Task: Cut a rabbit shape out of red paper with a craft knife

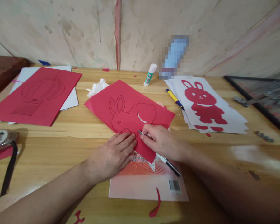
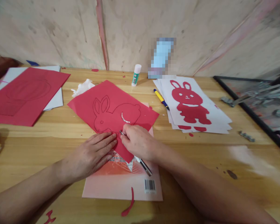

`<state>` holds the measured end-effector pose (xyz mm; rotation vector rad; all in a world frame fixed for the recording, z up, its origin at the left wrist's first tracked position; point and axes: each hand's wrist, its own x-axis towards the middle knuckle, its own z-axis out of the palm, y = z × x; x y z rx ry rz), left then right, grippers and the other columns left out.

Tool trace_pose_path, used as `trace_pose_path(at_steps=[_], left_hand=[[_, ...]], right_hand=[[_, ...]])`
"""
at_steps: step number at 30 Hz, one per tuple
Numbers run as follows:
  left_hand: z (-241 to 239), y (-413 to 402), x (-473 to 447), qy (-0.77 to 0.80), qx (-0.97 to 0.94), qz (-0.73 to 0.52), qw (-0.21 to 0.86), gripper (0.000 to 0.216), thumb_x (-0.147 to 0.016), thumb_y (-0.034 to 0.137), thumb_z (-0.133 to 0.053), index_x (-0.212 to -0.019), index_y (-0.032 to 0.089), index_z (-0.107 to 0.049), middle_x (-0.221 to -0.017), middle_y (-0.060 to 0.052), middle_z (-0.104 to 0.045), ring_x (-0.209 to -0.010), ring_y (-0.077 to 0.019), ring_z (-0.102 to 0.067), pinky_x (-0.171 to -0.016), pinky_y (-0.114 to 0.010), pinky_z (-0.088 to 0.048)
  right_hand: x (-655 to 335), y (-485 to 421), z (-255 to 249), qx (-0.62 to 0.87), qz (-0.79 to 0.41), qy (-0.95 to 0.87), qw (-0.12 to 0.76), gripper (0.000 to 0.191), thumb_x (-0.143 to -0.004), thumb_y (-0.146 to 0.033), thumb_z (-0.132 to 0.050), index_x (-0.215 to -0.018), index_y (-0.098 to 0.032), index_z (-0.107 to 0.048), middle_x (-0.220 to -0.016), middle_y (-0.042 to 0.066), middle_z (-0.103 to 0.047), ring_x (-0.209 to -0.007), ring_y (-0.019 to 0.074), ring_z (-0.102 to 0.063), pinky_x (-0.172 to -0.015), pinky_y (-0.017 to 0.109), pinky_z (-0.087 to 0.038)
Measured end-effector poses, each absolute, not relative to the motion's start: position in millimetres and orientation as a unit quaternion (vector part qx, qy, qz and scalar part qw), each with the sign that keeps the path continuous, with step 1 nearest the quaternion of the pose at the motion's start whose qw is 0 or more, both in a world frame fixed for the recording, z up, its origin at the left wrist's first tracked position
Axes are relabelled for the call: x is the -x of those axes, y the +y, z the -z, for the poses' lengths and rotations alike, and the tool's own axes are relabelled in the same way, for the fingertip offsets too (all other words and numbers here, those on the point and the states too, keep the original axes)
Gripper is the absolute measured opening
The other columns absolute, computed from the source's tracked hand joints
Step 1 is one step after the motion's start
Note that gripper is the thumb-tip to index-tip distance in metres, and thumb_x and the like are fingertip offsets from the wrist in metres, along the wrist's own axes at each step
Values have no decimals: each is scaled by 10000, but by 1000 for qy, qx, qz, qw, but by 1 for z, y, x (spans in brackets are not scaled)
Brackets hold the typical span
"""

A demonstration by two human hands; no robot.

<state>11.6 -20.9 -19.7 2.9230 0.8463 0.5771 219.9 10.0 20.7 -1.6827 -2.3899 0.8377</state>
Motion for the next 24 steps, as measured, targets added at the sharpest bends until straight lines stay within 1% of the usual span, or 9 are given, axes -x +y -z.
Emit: trace_pose_path(at_steps=[4, 8, 24], left_hand=[[19, -21, -12, 275, -943, -186, 24, 371, -954, 289, -455, -1242, 78, -556, -1304, -141, -564, -1248, -281, -477, -1029, -460, -444], [20, -20, -13, 276, -942, -188, 27, 375, -952, 286, -455, -1256, 86, -545, -1294, -140, -571, -1256, -283, -470, -1019, -465, -446], [21, -19, -13, 276, -944, -181, 25, 387, -958, 278, -439, -1294, 104, -521, -1319, -123, -558, -1277, -286, -437, -1011, -464, -429]], right_hand=[[-218, 8, -24, 556, -277, -783, 37, 155, -853, -197, -456, -702, -205, -420, -560, -37, -474, -520, 108, -374, -521, 266, -188], [-215, 7, -27, 556, -288, -780, 18, 168, -842, -160, -460, -689, -203, -405, -582, -32, -478, -563, 113, -403, -539, 261, -202], [-210, 6, -29, 573, -304, -761, -4, 187, -853, -137, -428, -694, -210, -362, -667, -13, -518, -623, 121, -444, -564, 266, -228]])
